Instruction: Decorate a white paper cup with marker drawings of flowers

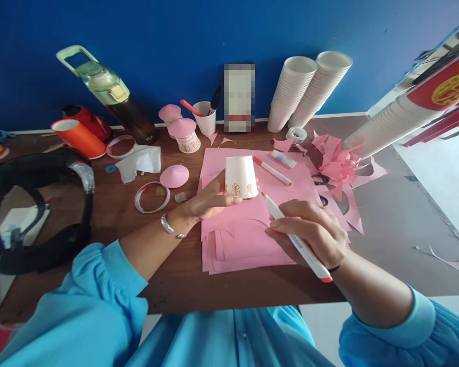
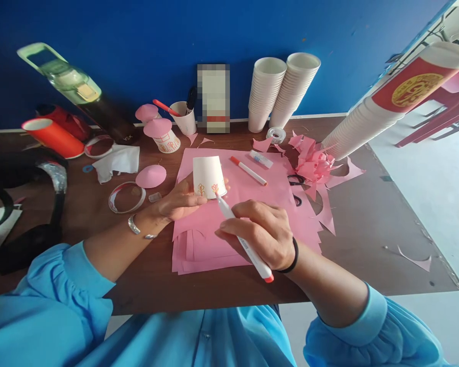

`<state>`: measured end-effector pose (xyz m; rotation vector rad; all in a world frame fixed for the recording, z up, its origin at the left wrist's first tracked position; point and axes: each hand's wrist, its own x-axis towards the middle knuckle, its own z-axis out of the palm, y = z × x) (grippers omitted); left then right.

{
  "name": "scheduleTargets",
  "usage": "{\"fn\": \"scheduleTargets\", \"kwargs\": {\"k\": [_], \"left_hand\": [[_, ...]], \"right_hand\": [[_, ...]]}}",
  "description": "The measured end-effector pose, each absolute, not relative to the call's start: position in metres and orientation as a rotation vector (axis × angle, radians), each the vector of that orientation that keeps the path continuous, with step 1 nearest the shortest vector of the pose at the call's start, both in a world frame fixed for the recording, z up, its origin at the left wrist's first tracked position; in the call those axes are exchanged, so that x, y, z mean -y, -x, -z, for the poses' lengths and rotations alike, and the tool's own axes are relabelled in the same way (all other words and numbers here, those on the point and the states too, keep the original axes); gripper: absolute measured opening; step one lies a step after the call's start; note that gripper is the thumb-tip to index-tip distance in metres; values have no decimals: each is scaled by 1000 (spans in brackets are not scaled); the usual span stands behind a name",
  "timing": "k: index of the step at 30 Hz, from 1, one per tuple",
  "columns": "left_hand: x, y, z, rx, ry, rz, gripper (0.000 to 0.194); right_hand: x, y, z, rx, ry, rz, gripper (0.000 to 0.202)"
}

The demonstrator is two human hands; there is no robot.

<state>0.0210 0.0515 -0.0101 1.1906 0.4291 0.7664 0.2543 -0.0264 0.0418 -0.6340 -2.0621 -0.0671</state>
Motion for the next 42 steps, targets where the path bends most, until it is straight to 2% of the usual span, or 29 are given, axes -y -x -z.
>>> {"fn": "scheduleTargets", "kwargs": {"k": [4, 10, 17, 24, 29, 35, 42], "left_hand": [[-52, -21, 12, -448, -1236, -771, 63], [-52, -19, 13, -501, -1335, -783, 66], [-50, -20, 9, -518, -1339, -743, 58], [-50, -20, 14, -530, -1316, -744, 64], [-50, -21, 9, -543, -1328, -727, 61], [-50, -20, 8, -522, -1358, -727, 74], [-49, -20, 7, -532, -1368, -713, 76]], "right_hand": [[27, -249, -40, 2066, 580, -27, 18], [26, -245, -36, 2051, 619, 27, 17], [25, -245, -34, 2049, 651, 42, 22], [23, -243, -29, 2062, 647, 58, 16], [23, -243, -29, 2077, 644, 59, 14], [22, -243, -29, 2069, 625, 63, 16], [21, -243, -28, 2066, 672, 106, 15]]}}
